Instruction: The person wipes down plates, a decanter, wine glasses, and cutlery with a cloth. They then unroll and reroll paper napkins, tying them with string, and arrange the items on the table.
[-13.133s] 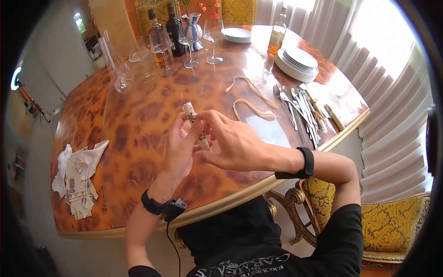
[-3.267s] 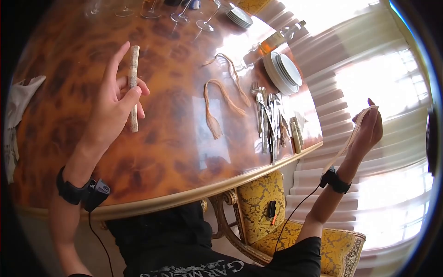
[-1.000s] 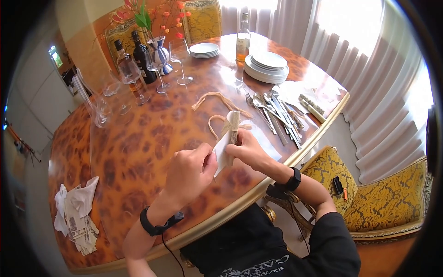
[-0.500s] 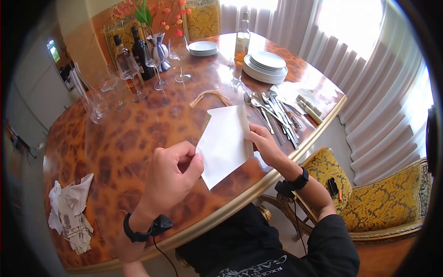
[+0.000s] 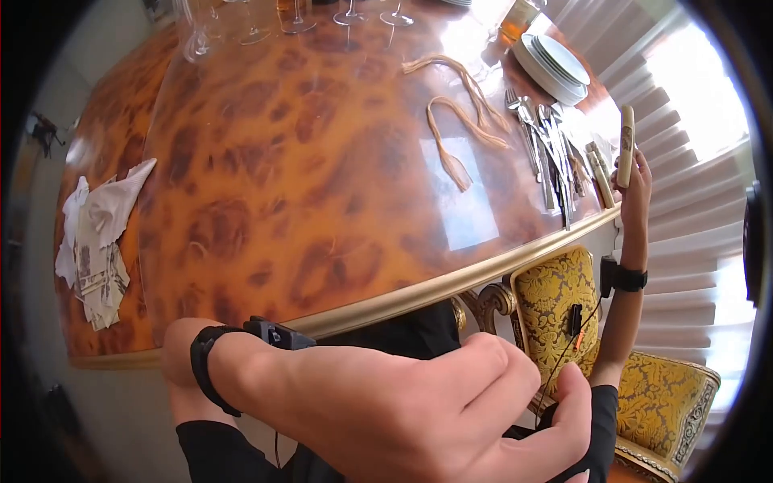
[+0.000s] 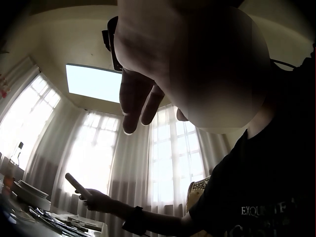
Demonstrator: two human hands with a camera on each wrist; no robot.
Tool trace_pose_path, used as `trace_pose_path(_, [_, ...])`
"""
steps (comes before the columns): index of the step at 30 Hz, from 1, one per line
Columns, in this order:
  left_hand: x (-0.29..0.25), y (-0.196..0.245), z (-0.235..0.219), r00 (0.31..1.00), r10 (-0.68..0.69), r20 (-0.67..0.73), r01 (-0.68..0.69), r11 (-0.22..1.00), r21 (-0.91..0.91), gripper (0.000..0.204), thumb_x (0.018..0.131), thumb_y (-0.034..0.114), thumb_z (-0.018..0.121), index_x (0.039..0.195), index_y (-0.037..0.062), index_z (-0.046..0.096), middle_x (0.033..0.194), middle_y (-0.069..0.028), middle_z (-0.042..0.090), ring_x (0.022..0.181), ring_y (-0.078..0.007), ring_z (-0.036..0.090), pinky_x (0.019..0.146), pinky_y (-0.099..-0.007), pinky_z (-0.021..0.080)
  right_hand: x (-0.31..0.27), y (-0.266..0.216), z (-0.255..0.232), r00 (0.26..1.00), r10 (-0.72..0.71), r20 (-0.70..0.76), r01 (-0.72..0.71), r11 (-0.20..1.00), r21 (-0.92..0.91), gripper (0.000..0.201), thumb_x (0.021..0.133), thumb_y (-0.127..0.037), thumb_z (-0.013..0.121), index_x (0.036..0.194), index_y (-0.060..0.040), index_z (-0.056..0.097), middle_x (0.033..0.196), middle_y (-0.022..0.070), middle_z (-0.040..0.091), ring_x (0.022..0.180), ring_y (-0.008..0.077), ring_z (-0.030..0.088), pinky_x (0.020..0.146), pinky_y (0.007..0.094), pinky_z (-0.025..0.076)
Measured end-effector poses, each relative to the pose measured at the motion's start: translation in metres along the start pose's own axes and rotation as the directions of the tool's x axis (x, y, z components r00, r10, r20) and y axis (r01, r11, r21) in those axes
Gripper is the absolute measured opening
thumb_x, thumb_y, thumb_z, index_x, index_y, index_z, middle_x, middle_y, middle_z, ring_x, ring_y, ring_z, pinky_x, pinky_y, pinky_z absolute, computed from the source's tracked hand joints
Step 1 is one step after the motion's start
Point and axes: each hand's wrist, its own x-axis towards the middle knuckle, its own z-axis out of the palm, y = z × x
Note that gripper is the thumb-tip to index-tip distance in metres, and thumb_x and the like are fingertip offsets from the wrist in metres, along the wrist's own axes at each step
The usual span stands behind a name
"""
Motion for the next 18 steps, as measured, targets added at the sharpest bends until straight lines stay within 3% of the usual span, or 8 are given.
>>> trace_pose_path(4, [0.006,0.013,0.002,0.975,-0.221,0.019,0.221,0.974,-0.054,0.041,0.079,0.041,0.064,0.087,0.0005,0.064,0.067,-0.0045,0.055,0.052,-0.0147,0.047,0.045,-0.0216,0.037,0.068,0.060,-0.059,0.988,0.122,-0.094,-0.152,0.866,-0.476,0.045,0.093,-0.033,0.056,0.130,-0.0080,0.054,0.081,0.0027,0.063,0.066,0.0091,0.062,0.053,0.0239,0.050])
trace_pose_path(6, [0.005,0.012,0.007,0.981,-0.158,-0.117,0.168,0.983,0.079,0.041,0.080,0.043,0.063,0.084,0.0016,0.066,0.061,-0.0035,0.049,0.051,-0.0153,0.048,0.046,-0.0223,0.039,0.073,0.072,-0.059,0.959,0.267,-0.091,-0.272,0.791,-0.547,0.052,0.093,-0.040,0.057,0.135,-0.0096,0.051,0.092,0.0053,0.064,0.075,0.0117,0.065,0.058,0.0250,0.052])
trace_pose_path(9, [0.000,0.016,0.002,0.982,-0.172,-0.076,0.175,0.984,0.026,0.040,0.078,0.039,0.063,0.086,0.0005,0.067,0.059,-0.0035,0.047,0.050,-0.0158,0.048,0.046,-0.0225,0.039,0.065,0.066,-0.046,0.926,0.375,0.048,-0.330,0.862,-0.384,0.063,0.092,-0.048,0.060,0.139,-0.0093,0.046,0.106,0.0077,0.062,0.085,0.0135,0.066,0.063,0.0241,0.053])
trace_pose_path(10, [-0.001,0.016,0.001,0.981,-0.170,-0.092,0.173,0.984,0.032,0.039,0.077,0.038,0.062,0.085,0.0004,0.067,0.058,-0.0035,0.046,0.050,-0.0159,0.048,0.046,-0.0224,0.039,0.058,0.050,-0.034,0.931,0.365,0.016,-0.320,0.836,-0.446,0.071,0.089,-0.049,0.063,0.141,-0.0041,0.043,0.116,0.0102,0.063,0.089,0.0144,0.065,0.060,0.0274,0.053])
trace_pose_path(12, [0.001,0.019,0.002,0.979,-0.181,-0.096,0.184,0.983,0.024,0.036,0.076,0.036,0.062,0.084,0.0004,0.067,0.058,-0.0033,0.046,0.050,-0.0156,0.047,0.046,-0.0221,0.038,0.080,0.086,-0.057,0.956,0.273,0.108,-0.191,0.858,-0.476,0.073,0.087,-0.047,0.066,0.141,-0.0027,0.042,0.119,0.0138,0.063,0.096,0.0178,0.065,0.066,0.0297,0.053])
trace_pose_path(14, [0.002,0.020,0.002,0.977,-0.182,-0.112,0.185,0.983,0.016,0.034,0.075,0.033,0.061,0.083,0.0004,0.068,0.058,-0.0031,0.046,0.050,-0.0153,0.047,0.046,-0.0219,0.038,0.071,0.073,-0.052,0.973,0.218,0.082,-0.137,0.822,-0.553,0.067,0.088,-0.041,0.067,0.136,0.0005,0.047,0.118,0.0164,0.064,0.100,0.0211,0.065,0.077,0.0327,0.053])
trace_pose_path(16, [0.002,0.020,-0.001,0.975,-0.192,-0.110,0.193,0.981,0.000,0.032,0.073,0.030,0.060,0.081,0.0006,0.067,0.057,-0.0024,0.045,0.050,-0.0147,0.047,0.047,-0.0215,0.038,0.077,0.084,-0.055,0.989,-0.042,0.145,0.123,0.776,-0.618,0.057,0.089,-0.037,0.067,0.128,0.0023,0.055,0.115,0.0171,0.065,0.102,0.0229,0.065,0.086,0.0345,0.052])
trace_pose_path(18, [0.004,0.024,0.003,0.962,-0.219,-0.164,0.226,0.974,0.024,0.031,0.072,0.029,0.059,0.080,0.0006,0.067,0.057,-0.0021,0.045,0.050,-0.0145,0.047,0.047,-0.0212,0.038,0.066,0.075,-0.049,0.983,-0.124,0.136,0.182,0.755,-0.630,0.043,0.091,-0.030,0.065,0.120,0.0020,0.061,0.113,0.0160,0.067,0.102,0.0221,0.065,0.089,0.0332,0.050])
